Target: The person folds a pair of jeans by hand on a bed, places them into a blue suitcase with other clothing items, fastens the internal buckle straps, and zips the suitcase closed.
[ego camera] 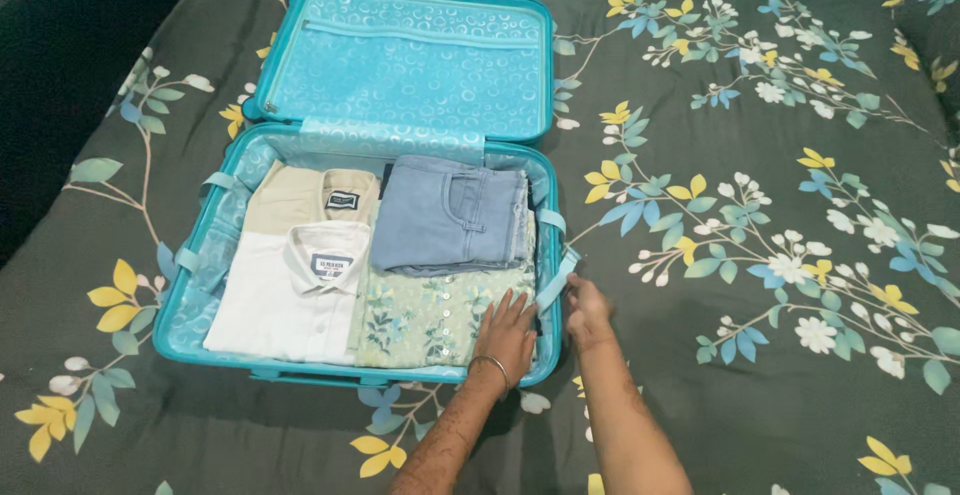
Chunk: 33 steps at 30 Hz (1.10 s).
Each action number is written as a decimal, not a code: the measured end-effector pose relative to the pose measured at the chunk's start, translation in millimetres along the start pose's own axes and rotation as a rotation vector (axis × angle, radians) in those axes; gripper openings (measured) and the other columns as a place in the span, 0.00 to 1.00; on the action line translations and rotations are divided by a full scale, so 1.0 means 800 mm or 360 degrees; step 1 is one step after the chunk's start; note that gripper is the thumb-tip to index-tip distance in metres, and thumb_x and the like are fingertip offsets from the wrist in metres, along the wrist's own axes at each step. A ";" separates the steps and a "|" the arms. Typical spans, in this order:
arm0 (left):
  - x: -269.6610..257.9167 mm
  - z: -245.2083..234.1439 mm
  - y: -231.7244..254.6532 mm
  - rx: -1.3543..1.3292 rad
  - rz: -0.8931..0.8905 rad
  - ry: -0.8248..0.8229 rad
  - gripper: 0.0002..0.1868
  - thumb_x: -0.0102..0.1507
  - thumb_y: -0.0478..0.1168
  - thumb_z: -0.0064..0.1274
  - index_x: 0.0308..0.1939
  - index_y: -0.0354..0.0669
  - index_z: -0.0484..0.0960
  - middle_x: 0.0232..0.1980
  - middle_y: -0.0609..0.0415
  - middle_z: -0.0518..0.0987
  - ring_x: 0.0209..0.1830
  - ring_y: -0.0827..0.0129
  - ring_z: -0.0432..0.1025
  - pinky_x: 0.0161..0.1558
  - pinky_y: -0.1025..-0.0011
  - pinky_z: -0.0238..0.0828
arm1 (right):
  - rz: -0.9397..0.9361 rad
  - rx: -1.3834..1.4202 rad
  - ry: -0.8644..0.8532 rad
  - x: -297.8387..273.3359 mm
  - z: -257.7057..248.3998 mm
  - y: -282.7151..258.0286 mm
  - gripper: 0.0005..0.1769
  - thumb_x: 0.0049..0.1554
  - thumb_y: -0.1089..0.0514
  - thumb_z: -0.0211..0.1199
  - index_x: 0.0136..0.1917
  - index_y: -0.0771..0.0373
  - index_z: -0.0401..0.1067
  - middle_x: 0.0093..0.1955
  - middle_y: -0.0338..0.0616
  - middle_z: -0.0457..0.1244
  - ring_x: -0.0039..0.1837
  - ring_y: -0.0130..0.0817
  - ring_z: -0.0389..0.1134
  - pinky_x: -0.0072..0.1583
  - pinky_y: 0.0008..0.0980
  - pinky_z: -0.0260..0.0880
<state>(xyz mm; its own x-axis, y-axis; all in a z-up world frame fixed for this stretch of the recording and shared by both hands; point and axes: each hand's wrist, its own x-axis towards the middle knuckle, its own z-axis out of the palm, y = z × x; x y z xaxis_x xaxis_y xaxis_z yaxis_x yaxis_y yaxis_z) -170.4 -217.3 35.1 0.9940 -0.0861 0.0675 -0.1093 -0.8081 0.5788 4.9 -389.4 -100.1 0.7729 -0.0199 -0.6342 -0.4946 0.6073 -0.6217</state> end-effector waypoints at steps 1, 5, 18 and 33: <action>0.000 0.000 -0.001 -0.0011 0.0003 0.0002 0.29 0.64 0.41 0.50 0.70 0.43 0.68 0.78 0.46 0.60 0.82 0.52 0.44 0.77 0.50 0.36 | -0.0083 -0.0159 0.0039 0.000 -0.001 0.000 0.04 0.54 0.68 0.63 0.45 0.63 0.73 0.42 0.40 0.66 0.38 0.30 0.66 0.44 0.28 0.66; 0.008 0.002 -0.008 -0.0053 0.0014 -0.0073 0.26 0.65 0.40 0.49 0.68 0.43 0.70 0.78 0.47 0.60 0.82 0.52 0.44 0.77 0.49 0.37 | -0.0225 -0.0708 0.0052 -0.002 -0.011 -0.011 0.03 0.52 0.69 0.63 0.39 0.66 0.76 0.35 0.40 0.66 0.38 0.32 0.63 0.42 0.30 0.62; 0.005 -0.014 -0.033 -0.0160 0.0184 -0.0114 0.19 0.65 0.36 0.48 0.60 0.43 0.79 0.75 0.50 0.66 0.81 0.51 0.49 0.75 0.47 0.42 | -0.0511 -0.0471 0.0296 -0.044 0.042 -0.037 0.17 0.56 0.58 0.72 0.54 0.72 0.75 0.48 0.46 0.68 0.48 0.33 0.68 0.50 0.36 0.67; 0.004 -0.028 -0.109 -0.0956 -0.0589 0.0639 0.24 0.63 0.32 0.48 0.65 0.42 0.69 0.61 0.37 0.78 0.64 0.42 0.71 0.61 0.53 0.67 | -0.1863 -0.1924 -0.0606 -0.210 0.208 0.059 0.12 0.47 0.68 0.69 0.47 0.67 0.75 0.73 0.50 0.64 0.69 0.51 0.69 0.64 0.40 0.71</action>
<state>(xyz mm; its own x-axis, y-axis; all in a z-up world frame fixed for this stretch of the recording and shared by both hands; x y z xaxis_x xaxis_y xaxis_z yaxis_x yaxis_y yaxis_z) -157.9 -133.9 2.8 0.9013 0.4332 0.0065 0.1291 -0.2827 0.9505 -82.0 -225.0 53.5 0.8670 0.3020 0.3964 0.4979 -0.4889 -0.7163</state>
